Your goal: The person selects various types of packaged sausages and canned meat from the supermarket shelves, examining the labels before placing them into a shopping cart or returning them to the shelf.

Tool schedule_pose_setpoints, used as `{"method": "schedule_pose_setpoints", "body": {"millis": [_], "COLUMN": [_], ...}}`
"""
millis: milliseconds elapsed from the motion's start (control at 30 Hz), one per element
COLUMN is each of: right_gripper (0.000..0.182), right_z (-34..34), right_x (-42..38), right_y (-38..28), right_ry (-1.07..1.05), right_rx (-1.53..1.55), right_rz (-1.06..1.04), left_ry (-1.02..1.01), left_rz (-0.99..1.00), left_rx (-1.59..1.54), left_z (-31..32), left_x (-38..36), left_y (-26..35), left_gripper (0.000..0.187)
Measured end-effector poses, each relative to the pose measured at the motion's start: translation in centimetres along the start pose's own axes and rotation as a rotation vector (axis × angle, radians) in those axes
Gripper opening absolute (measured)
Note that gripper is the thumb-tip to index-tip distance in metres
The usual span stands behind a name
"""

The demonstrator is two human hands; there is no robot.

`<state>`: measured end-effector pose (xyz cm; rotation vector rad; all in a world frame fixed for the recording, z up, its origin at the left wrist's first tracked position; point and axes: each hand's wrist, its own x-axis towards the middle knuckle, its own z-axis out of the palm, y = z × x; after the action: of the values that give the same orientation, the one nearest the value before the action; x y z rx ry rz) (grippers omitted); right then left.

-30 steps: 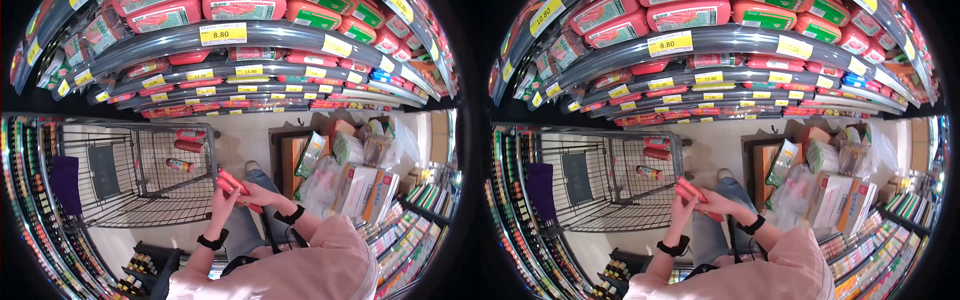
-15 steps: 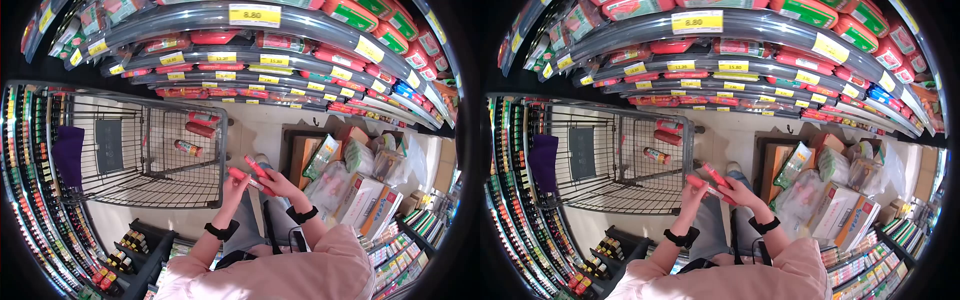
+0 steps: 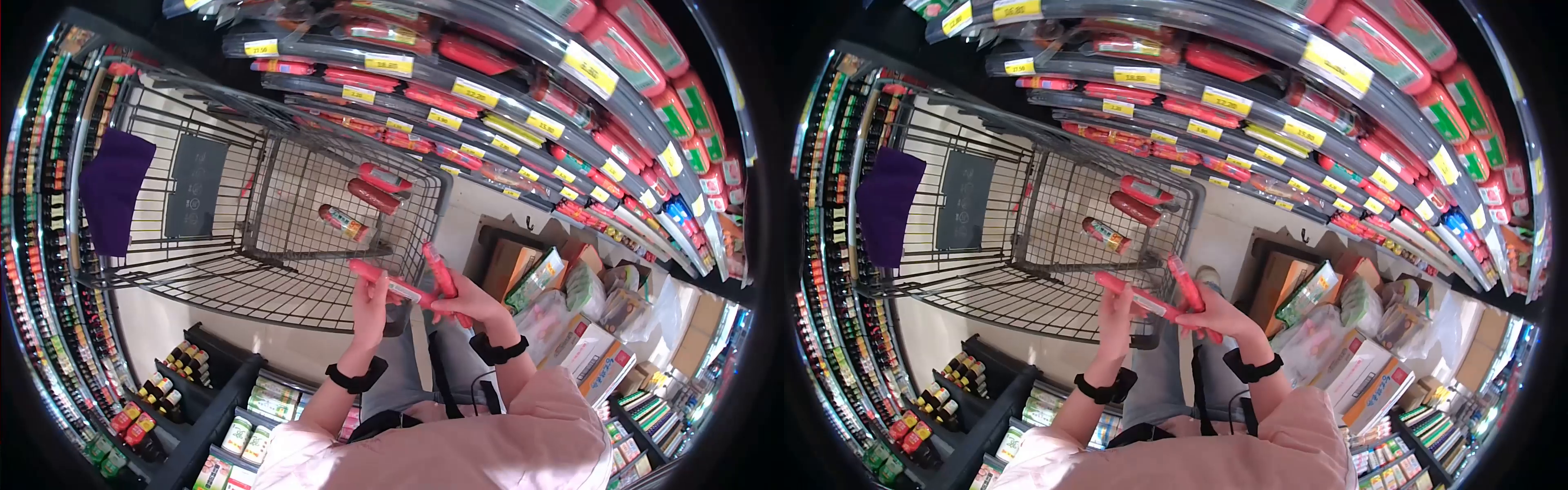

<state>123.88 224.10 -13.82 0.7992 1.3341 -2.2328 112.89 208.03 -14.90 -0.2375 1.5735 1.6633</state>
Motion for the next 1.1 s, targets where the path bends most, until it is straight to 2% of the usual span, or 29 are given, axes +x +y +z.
{"method": "schedule_pose_setpoints", "body": {"millis": [133, 167, 200, 233, 267, 333, 400, 467, 533, 633, 700, 933, 1100], "right_gripper": [0.025, 0.024, 0.023, 0.022, 0.022, 0.03, 0.035, 0.036, 0.039, 0.041, 0.041, 0.06, 0.068], "right_z": [1.8, 2.2, 2.8, 3.5, 4.3, 5.7, 6.5, 7.0, 7.0, 6.9, 7.4, 5.7, 4.8], "right_x": [3.6, 4.9, 5.9, 6.6, 7.3, 8.5, 9.4, 10.7, 11.5, 12.4, 12.8, 15.5, 16.8], "right_y": [-2.0, -1.8, -1.7, -1.6, -2.7, -5.6, -7.0, -7.7, -8.4, -9.0, -9.7, -11.4, -13.8], "right_ry": [-0.103, -0.031, 0.045, 0.103, 0.107, 0.134, 0.092, -0.046, -0.039, -0.145, -0.037, -0.021, 0.034], "right_rx": [-0.152, -0.103, -0.051, 0.012, 0.002, 0.134, 0.129, 0.282, 0.324, 0.294, 0.268, 0.181, -0.224], "right_rz": [-0.009, 0.004, 0.018, -0.066, -0.052, 0.077, 0.084, -0.053, -0.048, -0.107, -0.094, -0.128, -0.079], "left_ry": [0.064, 0.069, 0.099, 0.128, 0.13, 0.183, 0.18, 0.244, 0.232, 0.231, 0.242, 0.318, 0.373], "left_rz": [0.002, -0.007, 0.067, 0.139, 0.129, 0.082, 0.029, -0.004, -0.008, -0.006, -0.01, -0.019, -0.065], "left_rx": [-0.044, -0.055, -0.029, -0.005, -0.019, -0.169, -0.2, -0.198, -0.199, -0.197, -0.205, -0.273, -0.336], "left_z": [-3.1, -4.2, -5.3, -6.4, -7.2, -8.6, -10.6, -12.0, -13.1, -14.2, -14.2, -12.2, -9.6], "left_x": [0.7, 1.3, 1.8, 2.0, 2.1, 2.2, 2.4, 2.7, 2.9, 3.3, 3.4, 3.5, 3.6], "left_y": [2.6, 2.8, 2.9, 2.9, 3.3, 4.1, 4.3, 4.6, 4.6, 4.7, 4.8, 4.0, 3.7], "left_gripper": [0.02, 0.02, 0.019, 0.019, 0.019, 0.019, 0.02, 0.022, 0.021, 0.021, 0.021, 0.017, 0.018]}}
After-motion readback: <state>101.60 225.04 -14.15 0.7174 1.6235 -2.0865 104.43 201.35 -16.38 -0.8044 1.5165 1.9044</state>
